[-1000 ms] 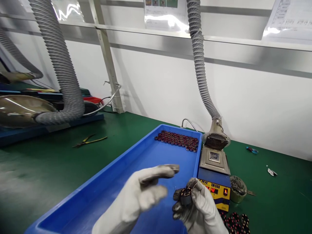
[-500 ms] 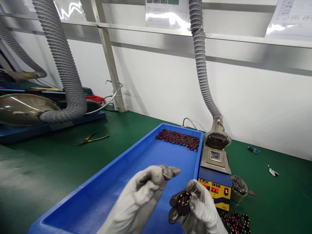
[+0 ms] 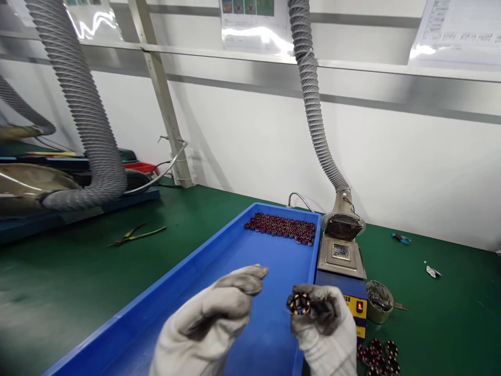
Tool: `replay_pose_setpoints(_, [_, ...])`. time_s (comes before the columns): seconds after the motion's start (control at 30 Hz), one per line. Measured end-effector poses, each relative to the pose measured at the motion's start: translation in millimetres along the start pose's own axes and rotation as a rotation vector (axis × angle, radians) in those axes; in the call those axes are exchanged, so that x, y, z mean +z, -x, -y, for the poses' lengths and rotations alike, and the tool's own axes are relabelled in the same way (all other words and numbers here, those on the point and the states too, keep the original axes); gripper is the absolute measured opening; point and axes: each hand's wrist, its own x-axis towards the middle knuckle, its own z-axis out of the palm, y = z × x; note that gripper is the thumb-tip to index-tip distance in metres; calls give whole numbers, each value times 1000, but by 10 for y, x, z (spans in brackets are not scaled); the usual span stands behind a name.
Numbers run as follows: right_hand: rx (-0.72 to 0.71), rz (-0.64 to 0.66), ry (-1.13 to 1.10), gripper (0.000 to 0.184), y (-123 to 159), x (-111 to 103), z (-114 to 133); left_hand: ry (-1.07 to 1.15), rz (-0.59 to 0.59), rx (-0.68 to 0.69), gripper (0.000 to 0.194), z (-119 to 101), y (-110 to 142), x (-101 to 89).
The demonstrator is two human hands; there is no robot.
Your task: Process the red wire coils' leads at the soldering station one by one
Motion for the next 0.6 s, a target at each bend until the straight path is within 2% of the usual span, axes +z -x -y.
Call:
replay_pose_setpoints(0.03, [-113, -56, 86, 23, 39, 18, -8, -9, -13, -64, 22, -10, -12, 4])
replay_pose_setpoints(0.1, [-396, -136, 311, 28, 126, 77, -12, 18, 87, -278, 25, -7, -34, 42])
replay_pose_setpoints(0.17, [-636, -122, 517, 35, 197, 147, -12, 114, 230, -497, 27, 46, -38, 107])
replay_pose_setpoints(0.23, [-771, -84, 644, 40, 231, 202, -16, 238, 244, -583, 16, 148, -16, 170])
replay_pose_setpoints(0.3, [-813, -60, 671, 40, 231, 225, -27, 333, 145, -546, 10, 265, 15, 200])
replay_pose_setpoints(0.37, [-806, -78, 638, 36, 216, 214, -37, 432, 50, -443, 11, 341, 33, 186])
replay_pose_setpoints(0.47, [-738, -144, 593, 35, 206, 151, -26, 498, -101, -324, 11, 313, 0, 133])
replay_pose_setpoints(0.5, [-698, -152, 591, 36, 209, 125, -13, 472, -96, -347, 13, 271, -23, 124])
replay_pose_setpoints(0.6, [-573, -127, 564, 36, 230, 64, 36, 264, 100, -562, 22, 132, -81, 147])
